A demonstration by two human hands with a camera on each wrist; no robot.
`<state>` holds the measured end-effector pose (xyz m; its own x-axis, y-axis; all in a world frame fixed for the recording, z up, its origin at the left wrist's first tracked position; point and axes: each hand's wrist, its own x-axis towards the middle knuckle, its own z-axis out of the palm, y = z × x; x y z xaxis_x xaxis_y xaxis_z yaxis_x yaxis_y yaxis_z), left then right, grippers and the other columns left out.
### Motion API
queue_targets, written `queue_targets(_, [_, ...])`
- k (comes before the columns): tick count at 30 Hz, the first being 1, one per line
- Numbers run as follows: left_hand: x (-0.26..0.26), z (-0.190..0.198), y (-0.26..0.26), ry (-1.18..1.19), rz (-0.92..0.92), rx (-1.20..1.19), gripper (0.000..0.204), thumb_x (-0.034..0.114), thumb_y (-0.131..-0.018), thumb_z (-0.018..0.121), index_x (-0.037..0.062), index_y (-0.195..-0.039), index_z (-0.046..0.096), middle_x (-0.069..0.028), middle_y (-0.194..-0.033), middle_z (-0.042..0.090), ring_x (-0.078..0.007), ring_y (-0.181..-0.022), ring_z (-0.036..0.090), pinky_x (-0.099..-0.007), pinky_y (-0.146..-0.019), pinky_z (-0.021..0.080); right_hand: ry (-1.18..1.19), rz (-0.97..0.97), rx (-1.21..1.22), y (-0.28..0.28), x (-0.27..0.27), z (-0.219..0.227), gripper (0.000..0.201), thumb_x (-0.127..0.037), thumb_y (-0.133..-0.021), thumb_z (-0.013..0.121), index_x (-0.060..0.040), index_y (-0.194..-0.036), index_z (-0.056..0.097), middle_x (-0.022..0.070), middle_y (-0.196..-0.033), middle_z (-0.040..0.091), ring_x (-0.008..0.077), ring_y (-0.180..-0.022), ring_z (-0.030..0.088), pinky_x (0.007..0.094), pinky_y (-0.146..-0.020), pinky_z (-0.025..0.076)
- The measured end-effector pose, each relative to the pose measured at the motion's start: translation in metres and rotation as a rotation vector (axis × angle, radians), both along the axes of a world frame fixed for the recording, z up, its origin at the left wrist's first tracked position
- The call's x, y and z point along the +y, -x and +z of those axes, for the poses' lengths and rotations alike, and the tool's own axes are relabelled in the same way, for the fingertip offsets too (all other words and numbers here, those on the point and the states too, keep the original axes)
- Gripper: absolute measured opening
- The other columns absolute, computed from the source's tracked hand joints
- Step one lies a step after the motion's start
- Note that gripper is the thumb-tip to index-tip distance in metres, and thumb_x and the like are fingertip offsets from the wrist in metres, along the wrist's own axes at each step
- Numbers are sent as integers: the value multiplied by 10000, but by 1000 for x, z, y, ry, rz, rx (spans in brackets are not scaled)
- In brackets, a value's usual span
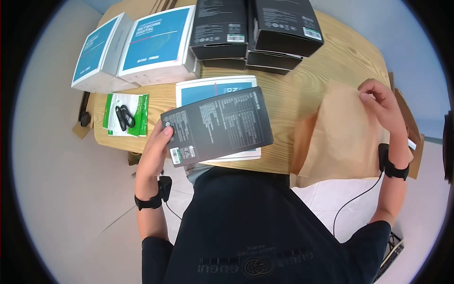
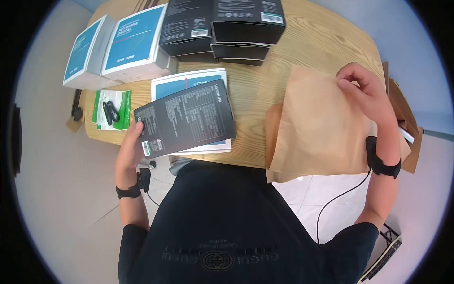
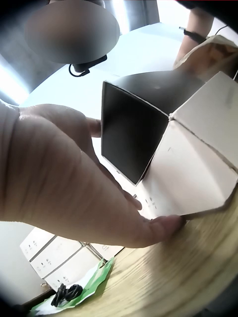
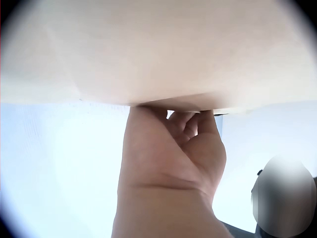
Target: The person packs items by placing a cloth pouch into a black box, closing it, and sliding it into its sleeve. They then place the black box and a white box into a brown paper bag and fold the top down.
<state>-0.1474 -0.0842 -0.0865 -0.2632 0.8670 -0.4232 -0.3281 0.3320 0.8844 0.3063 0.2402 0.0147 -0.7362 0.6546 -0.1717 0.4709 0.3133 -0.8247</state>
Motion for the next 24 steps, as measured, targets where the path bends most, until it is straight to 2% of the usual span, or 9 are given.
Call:
queue_targets(3, [3,4,-5,6,1,12,773,386,-1024,570,-58,-1594,295,-172,-1528,485,-248,-1434,434,-379,-1205,286,-297,48,-229,41,-28,4,150,-56,-975,634,-50,-1125,639,37,-1011,648,156,-1001,607,321,-946,467])
queue_targets(5, [6,5,-4,2,-35,35,781,380,-1025,570,-68,-1596,282,-182,-1533,476,-252,-1440,425,-375,-1200,288,-1051,194,-273,66,-60,14,277,-20,-909,666,-54,-1183,646,80,-1039,666,218,-1026,634,372,-950,496])
queue_targets(7, [7,7,-6,-15,-32,36,785,378,-1030,565,-72,-1601,267,-192,-1536,468,-258,-1436,423,-368,-1199,284,-838,143,-178,82,-104,38,370,-76,-848,737,-47,-1206,647,105,-1101,671,259,-980,652,393,-888,524])
queue_targets(9, [9,16,-9,-28,-69,88,783,370,-1037,564,-71,-1605,255,-206,-1539,460,-261,-1437,418,-363,-1201,281,-268,136,-203,89,-141,59,559,-191,-865,775,-49,-1363,567,138,-1224,664,286,-931,668,407,-857,539])
queue_targets(12, [6,15,-4,-56,-87,94,765,309,-1044,579,-78,-1607,234,-212,-1523,466,-254,-1403,450,-353,-1170,336,133,23,-284,129,-182,43,741,-302,-928,742,-58,-1539,402,175,-1323,639,296,-925,681,375,-874,534])
queue_targets(17, [3,10,-2,-92,-143,10,772,272,-1002,602,-10,-1628,249,-191,-1602,388,-256,-1445,402,-376,-1179,312,298,-198,-50,158,-193,-40,765,-395,-1048,576,-51,-1632,221,197,-1442,558,274,-1165,616,350,-969,494])
queue_targets(18, [6,12,-1,-108,-128,-27,798,112,-995,657,-76,-1611,186,-203,-1547,409,-253,-1377,468,-374,-1159,368,446,-286,14,161,-193,-51,743,-396,-1060,550,-38,-1626,227,177,-1467,524,255,-1243,554,363,-1007,474])
queue_targets(20, [6,3,-5,-162,-106,-63,816,119,-991,661,-72,-1615,171,-214,-1563,386,-265,-1399,449,-386,-1168,360,651,-414,128,165,-196,-54,683,-391,-1095,483,0,-1605,253,129,-1499,454,206,-1383,409,390,-1089,419])
queue_targets(24, [4,-18,-2,-239,-106,-58,885,173,-985,690,-63,-1624,126,-259,-1609,318,-296,-1461,386,-409,-1194,326,615,-382,153,176,-201,-51,659,-381,-1102,481,8,-1591,273,133,-1479,472,209,-1374,420,376,-1122,380])
